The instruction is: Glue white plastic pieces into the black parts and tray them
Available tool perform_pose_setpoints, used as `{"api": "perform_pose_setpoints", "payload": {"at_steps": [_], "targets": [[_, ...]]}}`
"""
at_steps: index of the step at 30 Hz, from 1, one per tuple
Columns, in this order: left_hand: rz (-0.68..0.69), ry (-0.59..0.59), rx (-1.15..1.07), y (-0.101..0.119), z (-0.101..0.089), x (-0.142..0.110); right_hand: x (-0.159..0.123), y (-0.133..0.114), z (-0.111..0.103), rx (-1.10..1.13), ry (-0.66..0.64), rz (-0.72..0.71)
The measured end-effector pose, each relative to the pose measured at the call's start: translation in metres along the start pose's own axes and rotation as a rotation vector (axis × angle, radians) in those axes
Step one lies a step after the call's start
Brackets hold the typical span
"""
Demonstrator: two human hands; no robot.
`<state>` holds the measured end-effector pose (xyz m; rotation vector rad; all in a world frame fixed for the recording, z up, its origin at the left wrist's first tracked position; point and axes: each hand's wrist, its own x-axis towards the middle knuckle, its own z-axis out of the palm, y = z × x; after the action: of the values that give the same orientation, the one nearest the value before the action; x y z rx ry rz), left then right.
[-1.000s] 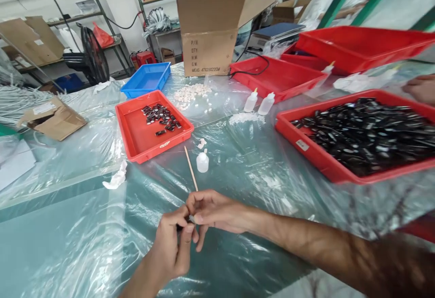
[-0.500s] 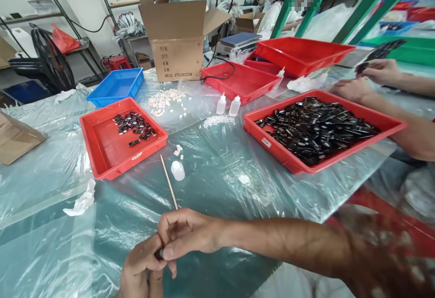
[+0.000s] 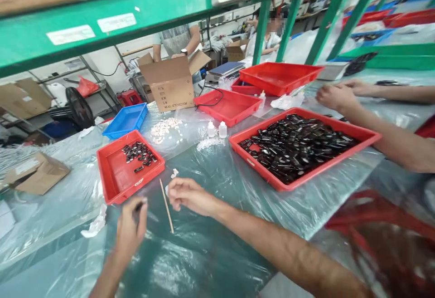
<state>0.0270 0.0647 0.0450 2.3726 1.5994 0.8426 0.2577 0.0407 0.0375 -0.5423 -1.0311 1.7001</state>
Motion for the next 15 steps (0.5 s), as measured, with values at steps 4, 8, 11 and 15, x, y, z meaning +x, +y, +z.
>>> {"api": "perform_pose_setpoints", "payload": {"at_steps": [4, 8, 11, 15], "targets": [[0.056, -0.126, 0.127, -0.023, -0.027, 0.073, 0.002, -0.018, -0.005, -0.215, 0.135, -0.09], [0.036, -0.199, 0.196, -0.036, -0.04, 0.082, 0.003, -0.037, -0.009, -0.316, 0.278, -0.243], [0.009, -0.175, 0.232, -0.038, -0.042, 0.055, -0.016, -0.073, -0.036, -0.393, 0.47, -0.412], [0.104, -0.182, 0.213, -0.035, -0.055, 0.006, -0.052, -0.133, -0.12, -0.836, 0.802, -0.469]]}}
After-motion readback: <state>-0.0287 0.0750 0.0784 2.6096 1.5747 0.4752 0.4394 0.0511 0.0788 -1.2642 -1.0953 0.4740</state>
